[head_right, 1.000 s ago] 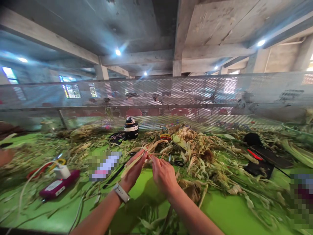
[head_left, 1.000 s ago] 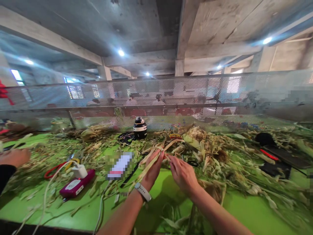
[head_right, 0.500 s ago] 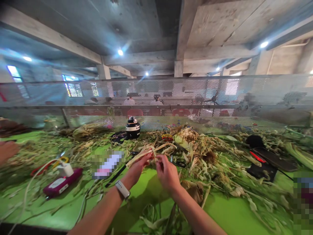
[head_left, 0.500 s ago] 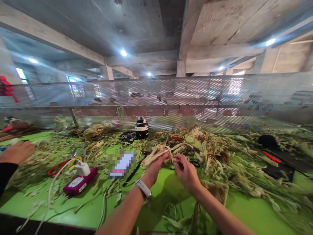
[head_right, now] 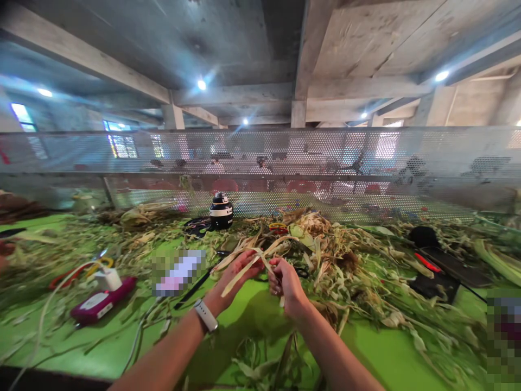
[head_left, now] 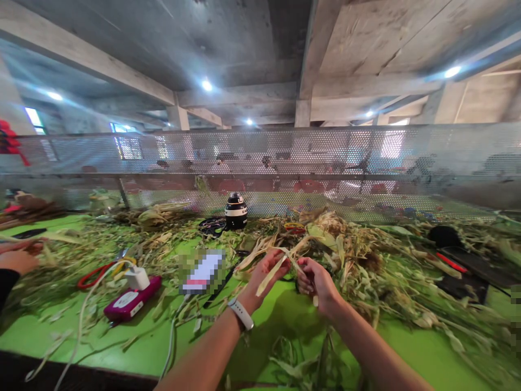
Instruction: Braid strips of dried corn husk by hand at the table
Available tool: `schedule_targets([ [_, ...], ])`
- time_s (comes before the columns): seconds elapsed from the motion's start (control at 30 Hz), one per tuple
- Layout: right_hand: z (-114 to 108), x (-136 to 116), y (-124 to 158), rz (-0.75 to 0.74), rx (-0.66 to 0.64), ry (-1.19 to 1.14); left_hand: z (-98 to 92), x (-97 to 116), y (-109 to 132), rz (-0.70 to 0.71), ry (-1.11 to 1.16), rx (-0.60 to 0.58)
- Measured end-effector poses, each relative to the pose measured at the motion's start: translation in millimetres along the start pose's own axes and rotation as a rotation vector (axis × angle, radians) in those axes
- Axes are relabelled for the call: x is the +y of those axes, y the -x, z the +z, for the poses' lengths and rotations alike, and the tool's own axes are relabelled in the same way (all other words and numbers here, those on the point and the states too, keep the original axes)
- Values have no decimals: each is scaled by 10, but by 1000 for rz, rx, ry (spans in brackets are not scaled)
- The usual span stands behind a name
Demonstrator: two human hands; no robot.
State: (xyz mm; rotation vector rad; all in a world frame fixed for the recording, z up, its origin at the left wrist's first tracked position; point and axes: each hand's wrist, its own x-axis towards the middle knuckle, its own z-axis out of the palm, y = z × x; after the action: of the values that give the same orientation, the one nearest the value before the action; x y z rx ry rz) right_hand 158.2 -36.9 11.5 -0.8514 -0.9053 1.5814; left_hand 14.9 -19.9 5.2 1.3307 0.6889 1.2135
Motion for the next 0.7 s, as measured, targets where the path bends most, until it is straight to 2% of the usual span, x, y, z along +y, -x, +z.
schedule_targets([
  [0.07,5,-7,0,61,0,-10,2,-44,-19,-19,42,-5],
  [0.2,28,28,-7,25,43,81,-31,-124,-67,-30,75,30],
  [0.37,13,38,-24,38,44,183,-65,-149,-89,-41,-5,25],
  [0.47,-27,14,-50,14,30,208,-76,-113,-68,30,-209,-2],
  [0.57,-64,-5,-74,-7,34,156,-102,-52,-37,204,-559,-31],
  [0.63,-79,-17,-78,4,28,91,-135,-29,-30,282,-734,19],
  [0.7,-91,-36,-71,11,15,13,-185,-36,-41,283,-853,128],
])
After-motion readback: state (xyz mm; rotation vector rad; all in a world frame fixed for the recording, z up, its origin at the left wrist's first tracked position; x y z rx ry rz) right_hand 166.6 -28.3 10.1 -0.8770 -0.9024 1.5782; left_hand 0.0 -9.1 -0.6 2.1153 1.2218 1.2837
